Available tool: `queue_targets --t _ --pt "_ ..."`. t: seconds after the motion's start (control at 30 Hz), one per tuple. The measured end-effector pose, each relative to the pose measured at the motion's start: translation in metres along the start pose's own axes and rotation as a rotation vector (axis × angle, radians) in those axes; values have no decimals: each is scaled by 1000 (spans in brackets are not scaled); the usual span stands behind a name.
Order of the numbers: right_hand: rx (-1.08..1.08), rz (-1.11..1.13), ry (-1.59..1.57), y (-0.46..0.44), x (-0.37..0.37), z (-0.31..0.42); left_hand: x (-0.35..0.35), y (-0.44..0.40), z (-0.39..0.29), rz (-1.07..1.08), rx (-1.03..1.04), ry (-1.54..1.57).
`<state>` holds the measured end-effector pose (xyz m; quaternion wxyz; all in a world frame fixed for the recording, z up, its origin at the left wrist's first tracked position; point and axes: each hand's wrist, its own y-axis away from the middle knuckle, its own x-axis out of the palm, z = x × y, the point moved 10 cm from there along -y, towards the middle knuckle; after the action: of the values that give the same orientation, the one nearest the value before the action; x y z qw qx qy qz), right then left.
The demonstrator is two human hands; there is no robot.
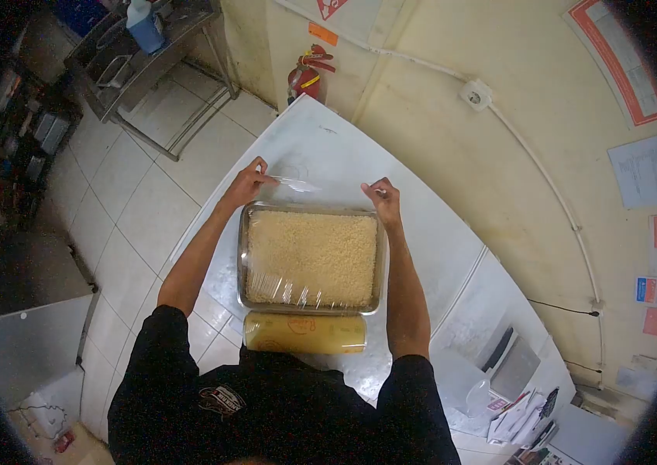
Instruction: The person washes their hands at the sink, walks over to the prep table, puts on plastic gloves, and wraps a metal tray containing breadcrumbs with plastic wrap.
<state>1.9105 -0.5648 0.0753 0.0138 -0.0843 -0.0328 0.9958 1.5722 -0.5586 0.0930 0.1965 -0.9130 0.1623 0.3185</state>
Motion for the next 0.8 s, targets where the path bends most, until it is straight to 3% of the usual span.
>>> queue_targets --t 0.07,0.2,0.27,0.33,0.4,0.53,0.6,0.73,0.8 --pt "-22 21 130 1 0 -20 20 -2 18 152 -98 30" --pt "-10 47 413 6 -5 -24 46 6 37 246 -36 91" --pt "-31 85 438 1 -5 -25 57 18 46 323 -160 149" --pt "-37 129 462 7 -7 -34 54 22 40 306 -123 149" --pt "-100 269 538 17 2 -48 71 40 63 500 -349 141" --pt "64 243 481 33 -17 -84 68 67 69 396 -349 290" --pt "204 176 200 45 -31 -92 57 73 58 263 -326 379" --pt "220 166 99 87 -38 -83 63 90 30 173 -203 314" --pt "467 82 -65 123 -48 -88 64 117 38 6 -535 578"
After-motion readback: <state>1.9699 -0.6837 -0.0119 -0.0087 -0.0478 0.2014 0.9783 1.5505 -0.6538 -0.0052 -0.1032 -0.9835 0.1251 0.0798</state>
